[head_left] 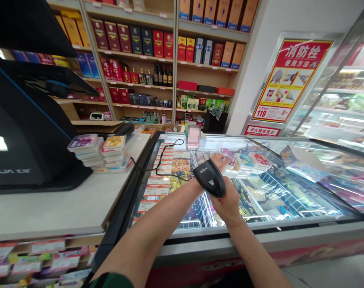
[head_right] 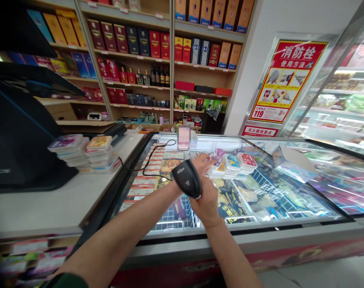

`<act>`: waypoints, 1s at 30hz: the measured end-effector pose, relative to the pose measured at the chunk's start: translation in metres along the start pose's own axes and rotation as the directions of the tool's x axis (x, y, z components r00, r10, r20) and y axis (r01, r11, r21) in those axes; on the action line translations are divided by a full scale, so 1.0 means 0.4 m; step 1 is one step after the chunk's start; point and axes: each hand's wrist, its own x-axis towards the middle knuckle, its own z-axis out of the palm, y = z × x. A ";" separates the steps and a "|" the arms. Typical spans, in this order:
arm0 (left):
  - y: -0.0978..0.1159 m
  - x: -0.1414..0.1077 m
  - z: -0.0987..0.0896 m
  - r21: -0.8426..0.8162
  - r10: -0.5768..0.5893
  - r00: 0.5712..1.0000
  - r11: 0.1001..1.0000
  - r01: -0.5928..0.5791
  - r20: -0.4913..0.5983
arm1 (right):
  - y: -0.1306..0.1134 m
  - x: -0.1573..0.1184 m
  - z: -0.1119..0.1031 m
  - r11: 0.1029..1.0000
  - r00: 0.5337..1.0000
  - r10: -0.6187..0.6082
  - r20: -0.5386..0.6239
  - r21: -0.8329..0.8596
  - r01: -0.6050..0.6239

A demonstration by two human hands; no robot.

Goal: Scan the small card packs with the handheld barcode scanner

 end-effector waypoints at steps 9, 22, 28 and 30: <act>-0.001 0.000 0.025 0.080 0.112 0.993 0.990 -0.115 0.038 | -0.006 0.003 -0.003 1.000 1.000 0.012 -0.024 0.027 -0.012; 0.001 -0.014 0.020 0.130 0.093 0.995 0.988 -0.086 -0.045 | -0.001 0.004 0.000 1.000 1.000 -0.005 -0.021 -0.010 0.004; 0.000 -0.041 -0.014 0.234 0.092 0.996 0.968 -0.085 -0.020 | 0.002 0.004 0.005 0.999 0.999 -0.042 -0.015 0.009 0.042; 0.001 -0.052 -0.030 0.249 0.062 0.998 0.967 -0.055 -0.019 | 0.000 0.006 0.005 0.999 0.999 -0.042 0.001 0.021 0.042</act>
